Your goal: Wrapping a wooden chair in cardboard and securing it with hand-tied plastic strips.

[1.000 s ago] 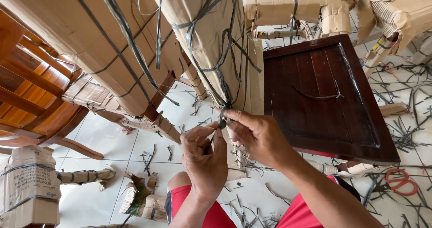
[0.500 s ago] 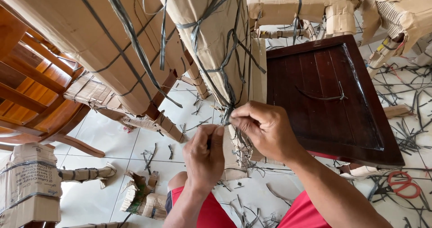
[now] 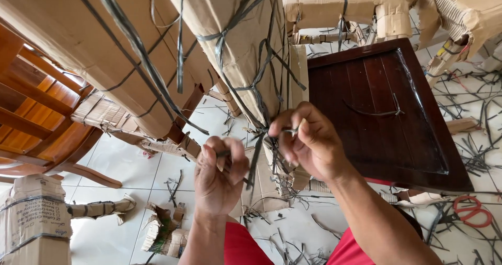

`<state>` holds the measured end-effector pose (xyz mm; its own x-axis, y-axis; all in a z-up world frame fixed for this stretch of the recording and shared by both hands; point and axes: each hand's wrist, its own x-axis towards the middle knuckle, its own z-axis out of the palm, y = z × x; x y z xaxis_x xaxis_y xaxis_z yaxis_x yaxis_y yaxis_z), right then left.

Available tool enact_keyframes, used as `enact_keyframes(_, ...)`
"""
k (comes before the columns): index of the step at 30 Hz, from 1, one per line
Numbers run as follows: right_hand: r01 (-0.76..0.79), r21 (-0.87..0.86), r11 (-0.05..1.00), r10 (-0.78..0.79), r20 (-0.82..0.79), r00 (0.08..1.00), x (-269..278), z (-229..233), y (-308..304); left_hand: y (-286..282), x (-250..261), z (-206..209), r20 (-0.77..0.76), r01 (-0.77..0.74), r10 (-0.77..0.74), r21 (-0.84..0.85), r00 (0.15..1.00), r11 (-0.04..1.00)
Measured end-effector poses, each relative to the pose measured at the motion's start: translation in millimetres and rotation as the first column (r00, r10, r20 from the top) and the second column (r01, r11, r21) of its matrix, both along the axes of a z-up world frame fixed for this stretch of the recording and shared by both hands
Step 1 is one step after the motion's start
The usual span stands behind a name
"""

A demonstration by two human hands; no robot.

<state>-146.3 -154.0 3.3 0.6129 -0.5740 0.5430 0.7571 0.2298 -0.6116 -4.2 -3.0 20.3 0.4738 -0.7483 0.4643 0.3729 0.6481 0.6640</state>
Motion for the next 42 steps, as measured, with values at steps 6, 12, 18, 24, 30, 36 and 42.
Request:
enact_keyframes(6,0.062,-0.194,0.979,-0.083,-0.1,0.991,13,11,-16,-4,17,11,0.437,-0.124,0.052,0.137,0.898,0.983)
enact_keyframes(12,0.223,0.132,0.966,-0.153,-0.407,0.901,1,55,-21,-9,32,37,0.467,-0.182,0.027,0.29,0.884,0.94)
enact_keyframes(18,0.33,-0.405,0.853,-0.506,-0.483,0.714,-125,5,-76,13,13,-1,0.278,-0.444,0.353,0.429,0.894,0.787)
enact_keyframes(24,0.525,-0.553,0.647,-0.571,-0.807,-0.147,-243,-62,-94,3,-70,-69,0.694,-0.615,0.126,0.52,0.709,0.593)
enact_keyframes(30,0.597,0.018,0.802,-0.264,-0.886,0.381,-241,-77,-80,-53,-83,-120,0.768,-0.725,0.082,0.555,0.635,0.407)
enact_keyframes(36,0.694,0.154,0.703,-0.194,-0.898,0.396,-221,-85,-49,-70,-20,-120,0.804,-0.845,0.353,0.313,0.479,0.433)
enact_keyframes(42,0.818,0.103,0.566,-0.4,-0.833,0.382,-155,-110,32,-83,68,-97,0.821,-0.741,0.289,0.222,0.493,0.633)
